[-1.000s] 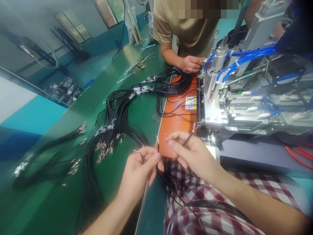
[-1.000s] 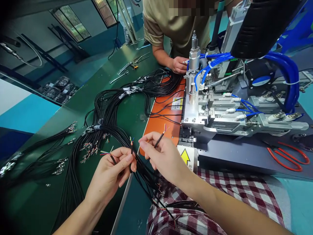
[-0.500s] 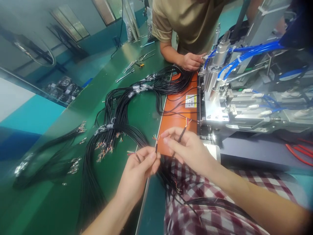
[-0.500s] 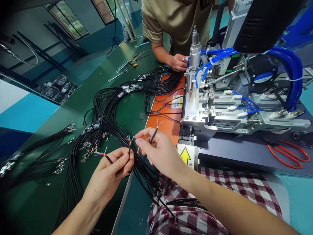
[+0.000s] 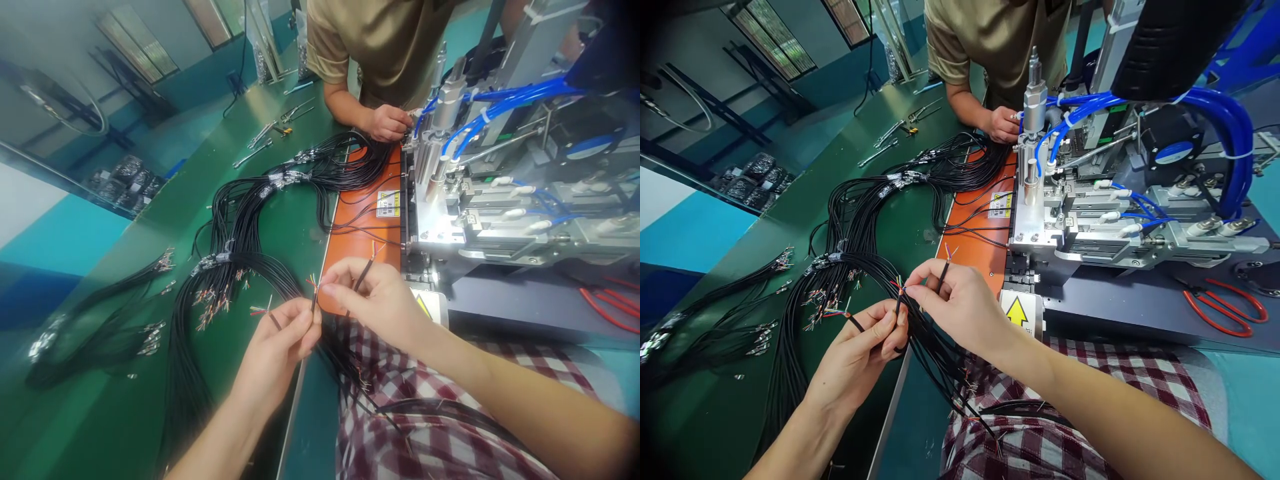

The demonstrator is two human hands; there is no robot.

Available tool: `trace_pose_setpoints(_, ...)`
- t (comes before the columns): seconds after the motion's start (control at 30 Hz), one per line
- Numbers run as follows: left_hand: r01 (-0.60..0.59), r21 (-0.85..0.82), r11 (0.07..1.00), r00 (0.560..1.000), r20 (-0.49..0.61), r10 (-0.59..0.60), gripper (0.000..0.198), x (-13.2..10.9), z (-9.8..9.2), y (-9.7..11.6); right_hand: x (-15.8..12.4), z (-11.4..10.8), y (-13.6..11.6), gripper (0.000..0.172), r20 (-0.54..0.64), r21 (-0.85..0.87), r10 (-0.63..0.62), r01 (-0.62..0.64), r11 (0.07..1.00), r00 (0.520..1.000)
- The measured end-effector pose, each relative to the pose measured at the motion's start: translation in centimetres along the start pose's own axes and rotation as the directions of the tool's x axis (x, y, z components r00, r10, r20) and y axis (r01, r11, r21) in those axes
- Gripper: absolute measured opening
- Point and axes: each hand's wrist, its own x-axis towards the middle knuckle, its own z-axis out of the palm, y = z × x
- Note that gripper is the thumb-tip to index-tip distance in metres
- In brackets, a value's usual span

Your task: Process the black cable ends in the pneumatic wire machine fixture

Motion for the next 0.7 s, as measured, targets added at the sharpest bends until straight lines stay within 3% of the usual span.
trace_pose_setpoints(0.17,-0.021,-0.037,0.999,0.999,0.037,0.022,0.027,-0.1,0.0,0.1,-0.1,0.0,0.2,0.012,0.043,0.106,0.061,-0.065,0.992,0.997)
trace_pose_setpoints(0.23,-0.058,-0.069,0.996,0.998,0.008,0.059,0.027,-0.2,0.1,0.4,-0.2,-0.1,0.0,0.018,0.115,0.198,0.106,-0.127,0.972,0.988)
trace_pose_setpoints(0.37,-0.164,-0.047,0.985,0.982,-0.103,0.158,0.025,-0.1,0.3,1.1,-0.5,0.0,-0.5,0.029,0.409,0.315,0.192,-0.335,0.888,0.892)
trace_pose_setpoints(0.43,-0.194,0.032,0.980,0.977,-0.080,0.196,0.027,0.0,0.5,1.3,-0.7,0.4,-0.6,0.032,0.488,0.322,0.234,-0.422,0.847,0.841)
trace_pose_setpoints(0.57,-0.176,0.102,0.979,0.984,0.035,0.173,0.022,0.0,0.7,1.3,-1.2,1.3,-0.3,0.036,0.460,0.305,0.310,-0.476,0.825,0.832)
trace_pose_setpoints(0.7,-0.097,0.079,0.992,0.994,0.047,0.094,0.020,-0.2,0.7,0.9,-1.7,1.3,0.2,0.035,0.420,0.268,0.320,-0.453,0.850,0.849)
